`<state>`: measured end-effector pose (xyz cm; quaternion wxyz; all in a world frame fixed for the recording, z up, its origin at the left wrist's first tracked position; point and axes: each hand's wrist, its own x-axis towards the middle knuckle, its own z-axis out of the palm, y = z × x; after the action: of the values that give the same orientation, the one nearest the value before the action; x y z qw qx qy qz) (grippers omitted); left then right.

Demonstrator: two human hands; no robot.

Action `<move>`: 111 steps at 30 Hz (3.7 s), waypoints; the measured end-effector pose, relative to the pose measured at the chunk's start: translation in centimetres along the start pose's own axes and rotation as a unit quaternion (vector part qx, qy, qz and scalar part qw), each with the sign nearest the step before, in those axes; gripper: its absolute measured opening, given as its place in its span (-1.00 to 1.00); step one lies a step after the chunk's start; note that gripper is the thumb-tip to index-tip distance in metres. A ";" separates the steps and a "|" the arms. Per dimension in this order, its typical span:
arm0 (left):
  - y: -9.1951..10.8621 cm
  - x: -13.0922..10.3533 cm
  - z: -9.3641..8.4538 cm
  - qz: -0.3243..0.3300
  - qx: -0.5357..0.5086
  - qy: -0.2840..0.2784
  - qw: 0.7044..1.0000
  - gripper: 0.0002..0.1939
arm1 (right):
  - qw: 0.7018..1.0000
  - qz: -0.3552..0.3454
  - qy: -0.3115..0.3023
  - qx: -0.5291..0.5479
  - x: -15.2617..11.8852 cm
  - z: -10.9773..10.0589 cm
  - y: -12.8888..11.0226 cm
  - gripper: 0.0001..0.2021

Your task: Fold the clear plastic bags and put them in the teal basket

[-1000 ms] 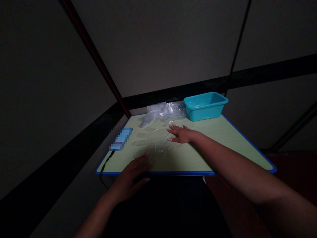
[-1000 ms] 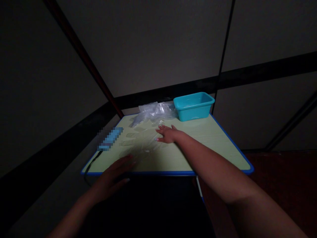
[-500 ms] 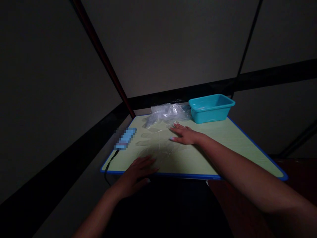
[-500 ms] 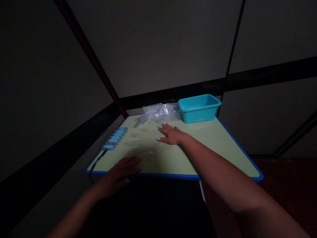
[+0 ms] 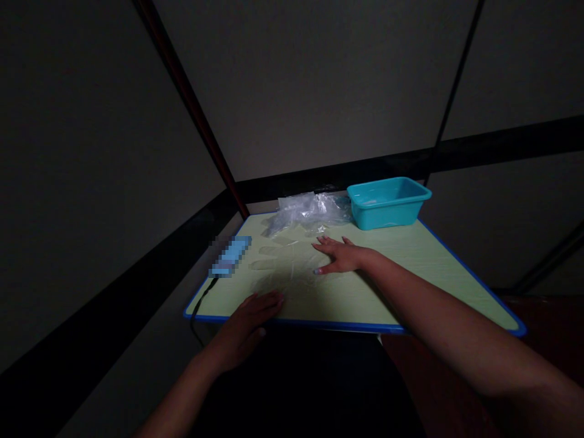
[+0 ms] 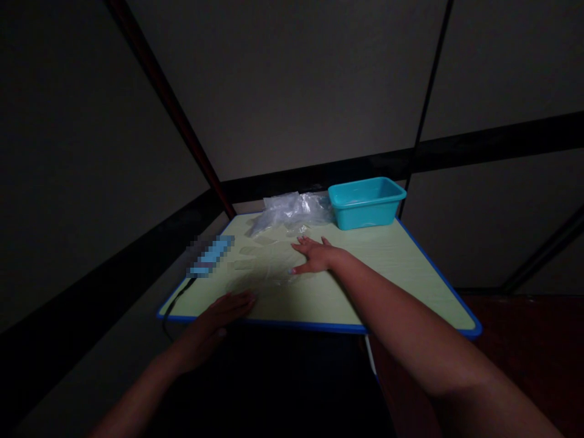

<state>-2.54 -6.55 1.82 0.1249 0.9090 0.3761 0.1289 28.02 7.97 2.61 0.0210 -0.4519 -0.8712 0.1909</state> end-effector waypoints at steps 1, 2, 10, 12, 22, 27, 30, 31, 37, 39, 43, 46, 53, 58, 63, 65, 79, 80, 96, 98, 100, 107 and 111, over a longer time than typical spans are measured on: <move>0.0 0.0 0.0 0.000 -0.004 0.007 1.000 -0.48 | 1.000 -0.001 -0.001 0.000 0.0 0.0 0.0 -0.02; 0.1 0.0 0.1 0.001 -0.008 0.014 1.000 -0.48 | 1.000 -0.002 -0.002 0.000 -0.1 0.0 0.0 -0.02; 0.1 0.3 0.0 -0.005 -0.062 0.052 0.997 -0.45 | 1.000 -0.002 -0.009 -0.003 -0.2 -0.1 -0.1 -0.01; 0.1 0.5 -0.2 -0.012 -0.075 0.058 0.995 -0.44 | 1.000 -0.010 -0.013 0.000 -0.3 -0.1 -0.1 0.02; -0.1 3.4 -1.6 -0.010 -0.115 0.096 0.989 -0.52 | 0.999 -0.031 -0.019 0.007 -0.1 0.1 -0.2 0.07; -0.2 4.5 -1.7 -0.011 -0.131 0.117 0.984 -0.48 | 0.999 -0.031 -0.024 0.010 -0.1 0.2 -0.2 0.08; -0.5 4.8 -1.5 0.009 -0.131 0.104 0.986 -0.42 | 0.999 -0.030 -0.027 0.010 -0.1 0.1 -0.3 0.10; -0.5 4.9 -1.5 0.021 -0.125 0.093 0.988 -0.42 | 0.999 -0.031 -0.028 0.010 -0.1 0.2 -0.3 0.10; -0.5 5.7 -1.7 0.033 -0.106 0.047 0.993 -0.47 | 0.999 -0.036 -0.027 0.006 -0.1 0.2 -0.3 0.08; -0.4 5.7 -2.0 0.027 -0.116 0.042 0.992 -0.47 | 0.999 -0.036 -0.028 0.001 -0.1 0.2 -0.4 0.09; -0.7 5.3 -2.4 0.009 -0.146 0.048 0.988 -0.50 | 0.999 -0.037 -0.031 -0.005 -0.1 0.3 -0.4 0.08; -1.0 4.8 -2.5 -0.014 -0.171 0.068 0.983 -0.52 | 0.999 -0.043 -0.032 -0.008 -0.1 0.3 -0.5 0.05; -0.1 4.6 -2.7 -0.074 -0.214 0.094 0.969 -0.48 | 0.999 -0.031 0.028 -0.006 -0.3 -0.1 -1.0 -0.19; -0.7 5.6 -2.0 -0.074 -0.254 0.112 0.958 -0.48 | 1.000 -0.009 -0.002 -0.020 -0.2 0.0 -0.7 -0.11; -2.1 7.3 -1.5 -0.102 -0.249 0.151 0.951 -0.41 | 1.000 -0.014 0.004 -0.016 -0.3 0.1 -0.6 -0.07; -2.4 7.9 -1.5 -0.127 -0.235 0.158 0.951 -0.39 | 1.000 -0.016 0.004 -0.014 -0.4 0.0 -0.6 -0.06; -2.8 7.9 -1.0 -0.088 -0.120 0.164 0.975 -0.50 | 0.990 -0.080 0.092 0.064 0.2 0.2 -0.7 -0.43; -2.8 7.9 -0.9 -0.085 -0.116 0.159 0.977 -0.50 | 0.985 -0.110 0.117 0.071 0.2 0.1 -0.8 -0.47; -3.9 8.0 1.6 -0.117 0.025 0.079 0.990 -0.50 | 0.986 -0.110 0.055 0.109 -0.1 -0.2 -1.5 -0.66; -3.8 8.1 2.1 -0.133 0.044 0.097 0.985 -0.46 | 0.991 -0.080 0.093 0.044 -0.4 -0.7 -1.7 -0.67; -3.5 8.1 2.4 -0.137 0.060 0.113 0.982 -0.42 | 0.989 -0.057 0.130 -0.028 -0.6 -1.1 -1.8 -0.69; -1.6 7.9 1.9 -0.114 0.098 0.127 0.980 -0.40 | 0.980 -0.053 0.157 -0.106 -0.7 -1.1 -1.7 -0.70; -1.6 7.8 1.9 -0.116 0.097 0.132 0.980 -0.41 | 0.981 -0.058 0.153 -0.105 -0.6 -0.8 -1.6 -0.70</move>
<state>2.41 -0.09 0.62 -0.0008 0.8420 0.5028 0.1954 27.25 6.94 4.03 0.1172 -0.4243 -0.8976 0.0251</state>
